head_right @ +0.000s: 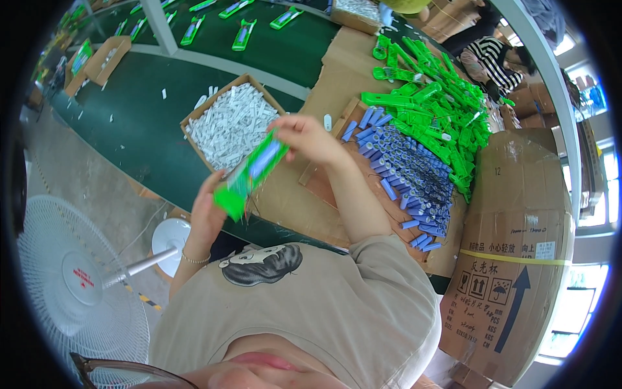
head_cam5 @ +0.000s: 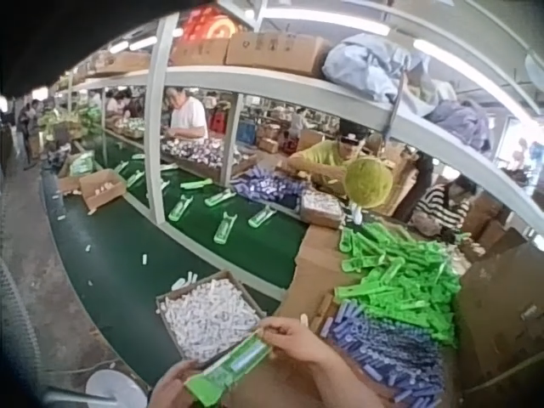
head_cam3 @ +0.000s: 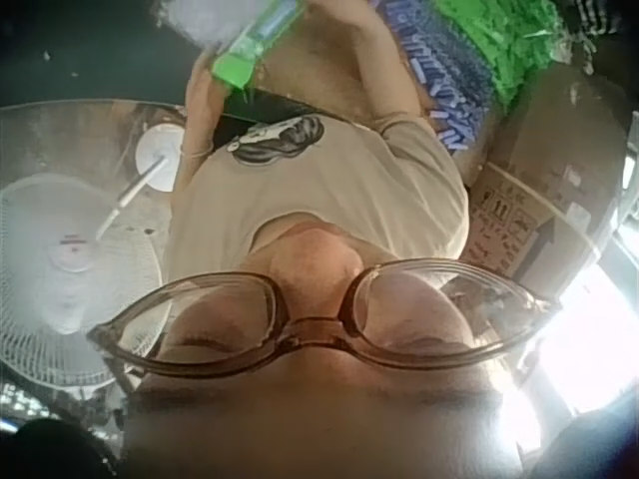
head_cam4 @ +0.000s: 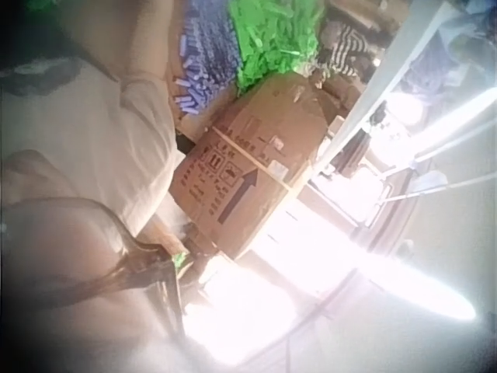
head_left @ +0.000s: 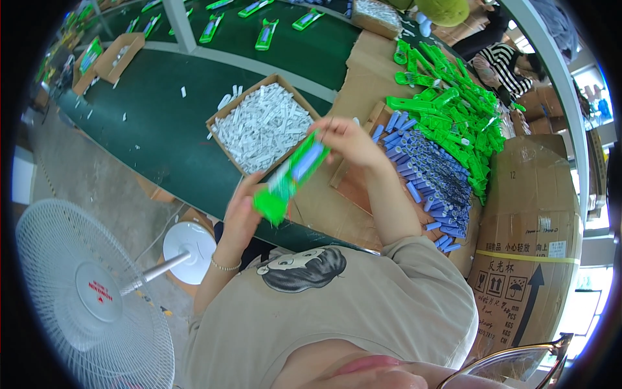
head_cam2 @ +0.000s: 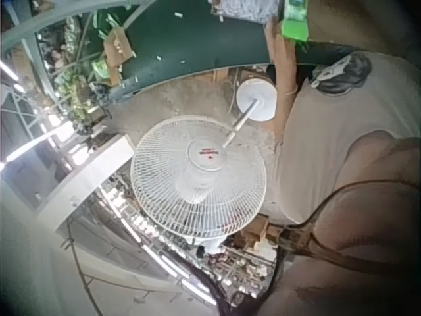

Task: The person assembles green plastic handheld electronic devices by hand, inserting lithium batteries, internal wiring, and white plastic parts into green plastic casings.

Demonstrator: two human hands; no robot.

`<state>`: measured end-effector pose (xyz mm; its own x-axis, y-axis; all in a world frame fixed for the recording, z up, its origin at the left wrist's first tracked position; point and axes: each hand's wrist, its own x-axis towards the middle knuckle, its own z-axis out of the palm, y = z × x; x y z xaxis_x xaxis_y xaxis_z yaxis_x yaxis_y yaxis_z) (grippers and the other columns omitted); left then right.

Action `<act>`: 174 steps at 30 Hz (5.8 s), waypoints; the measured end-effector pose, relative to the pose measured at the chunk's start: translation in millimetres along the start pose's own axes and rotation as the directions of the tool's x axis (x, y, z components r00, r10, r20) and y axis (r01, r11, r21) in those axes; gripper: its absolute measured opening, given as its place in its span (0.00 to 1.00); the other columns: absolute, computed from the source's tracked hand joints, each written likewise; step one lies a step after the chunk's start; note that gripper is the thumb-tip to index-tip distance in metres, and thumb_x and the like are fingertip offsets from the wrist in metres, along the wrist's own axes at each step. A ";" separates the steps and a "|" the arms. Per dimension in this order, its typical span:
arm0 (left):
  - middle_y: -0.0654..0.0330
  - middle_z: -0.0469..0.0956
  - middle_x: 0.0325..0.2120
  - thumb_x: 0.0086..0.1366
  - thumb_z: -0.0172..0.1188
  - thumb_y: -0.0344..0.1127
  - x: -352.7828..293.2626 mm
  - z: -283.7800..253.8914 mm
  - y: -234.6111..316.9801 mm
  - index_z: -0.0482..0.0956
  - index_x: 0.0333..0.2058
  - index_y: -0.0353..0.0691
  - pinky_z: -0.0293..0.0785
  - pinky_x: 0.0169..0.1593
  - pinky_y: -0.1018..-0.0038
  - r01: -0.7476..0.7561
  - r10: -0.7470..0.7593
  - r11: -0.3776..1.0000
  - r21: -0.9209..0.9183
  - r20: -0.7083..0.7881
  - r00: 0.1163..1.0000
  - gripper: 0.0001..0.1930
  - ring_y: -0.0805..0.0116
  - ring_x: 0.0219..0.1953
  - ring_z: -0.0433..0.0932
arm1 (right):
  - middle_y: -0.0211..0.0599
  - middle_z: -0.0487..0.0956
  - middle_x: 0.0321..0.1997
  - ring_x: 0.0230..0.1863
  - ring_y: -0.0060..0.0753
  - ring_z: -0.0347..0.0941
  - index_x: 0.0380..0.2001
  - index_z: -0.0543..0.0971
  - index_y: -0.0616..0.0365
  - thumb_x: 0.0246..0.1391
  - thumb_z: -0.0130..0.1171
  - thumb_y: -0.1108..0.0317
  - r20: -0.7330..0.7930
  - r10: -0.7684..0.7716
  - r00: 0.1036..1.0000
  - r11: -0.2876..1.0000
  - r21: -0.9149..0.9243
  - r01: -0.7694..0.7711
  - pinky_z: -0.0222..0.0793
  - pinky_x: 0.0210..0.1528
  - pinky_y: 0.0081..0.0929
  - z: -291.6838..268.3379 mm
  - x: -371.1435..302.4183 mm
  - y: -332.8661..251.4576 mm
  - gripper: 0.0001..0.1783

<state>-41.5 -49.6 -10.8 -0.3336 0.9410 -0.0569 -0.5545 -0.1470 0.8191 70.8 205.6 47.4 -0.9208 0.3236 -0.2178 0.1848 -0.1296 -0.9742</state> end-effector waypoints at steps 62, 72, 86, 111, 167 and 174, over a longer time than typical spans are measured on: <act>0.56 0.74 0.31 0.68 0.41 0.59 51.3 37.5 55.3 0.66 0.50 0.28 0.70 0.37 0.73 -0.557 0.603 0.554 0.619 0.163 0.781 0.33 0.71 0.32 0.74 | 0.42 0.77 0.25 0.18 0.23 0.70 0.59 0.62 0.65 0.53 0.59 0.64 0.370 -0.009 0.929 0.936 0.330 -0.122 0.65 0.22 0.20 83.4 -74.5 42.6 0.33; 0.59 0.75 0.29 0.70 0.42 0.53 42.5 27.8 45.7 0.70 0.46 0.33 0.72 0.32 0.74 -0.246 0.323 0.633 0.734 0.038 0.946 0.25 0.72 0.29 0.75 | 0.52 0.80 0.37 0.32 0.40 0.81 0.57 0.62 0.69 0.54 0.56 0.71 0.217 -0.313 0.925 0.867 0.462 0.185 0.76 0.34 0.29 56.0 -111.2 -5.2 0.28; 0.54 0.76 0.30 0.72 0.34 0.51 26.7 44.4 9.3 0.68 0.49 0.32 0.67 0.40 0.72 -0.179 0.091 0.768 0.614 0.173 0.981 0.26 0.68 0.33 0.72 | 0.29 0.73 0.13 0.11 0.17 0.66 0.28 0.78 0.64 0.59 0.56 0.63 0.118 0.020 0.993 0.985 0.165 -0.039 0.58 0.13 0.16 47.2 -78.3 4.3 0.14; 0.58 0.72 0.29 0.69 0.32 0.60 14.1 60.9 -22.3 0.68 0.48 0.44 0.71 0.35 0.66 0.444 -0.442 0.859 -0.255 0.069 0.894 0.27 0.64 0.29 0.72 | 0.41 0.72 0.50 0.38 0.24 0.74 0.52 0.69 0.63 0.51 0.63 0.68 -0.474 -0.245 0.846 0.969 -0.136 0.205 0.71 0.39 0.20 68.3 -52.6 30.7 0.25; 0.43 0.62 0.57 0.62 0.53 0.32 14.0 62.9 12.4 0.52 0.63 0.34 0.60 0.60 0.65 -0.275 0.183 0.619 0.736 0.205 0.962 0.32 0.50 0.58 0.65 | 0.45 0.75 0.50 0.51 0.31 0.73 0.48 0.71 0.70 0.50 0.63 0.74 -0.350 -0.216 0.912 0.965 0.066 0.254 0.68 0.55 0.28 75.4 -67.0 15.0 0.22; 0.42 0.67 0.51 0.63 0.48 0.29 12.5 64.0 12.8 0.50 0.62 0.34 0.64 0.55 0.65 -0.162 0.171 0.683 0.713 0.059 0.983 0.30 0.50 0.53 0.70 | 0.37 0.75 0.25 0.30 0.26 0.73 0.23 0.77 0.62 0.45 0.62 0.75 -0.393 -0.394 0.831 0.901 -0.343 0.265 0.66 0.32 0.26 90.8 -73.3 15.5 0.03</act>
<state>-3.9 -20.2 35.5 -0.3783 0.9181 0.1179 0.2188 -0.0351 0.9751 110.0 94.7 53.6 -0.7028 0.6884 0.1793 0.0402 0.2900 -0.9562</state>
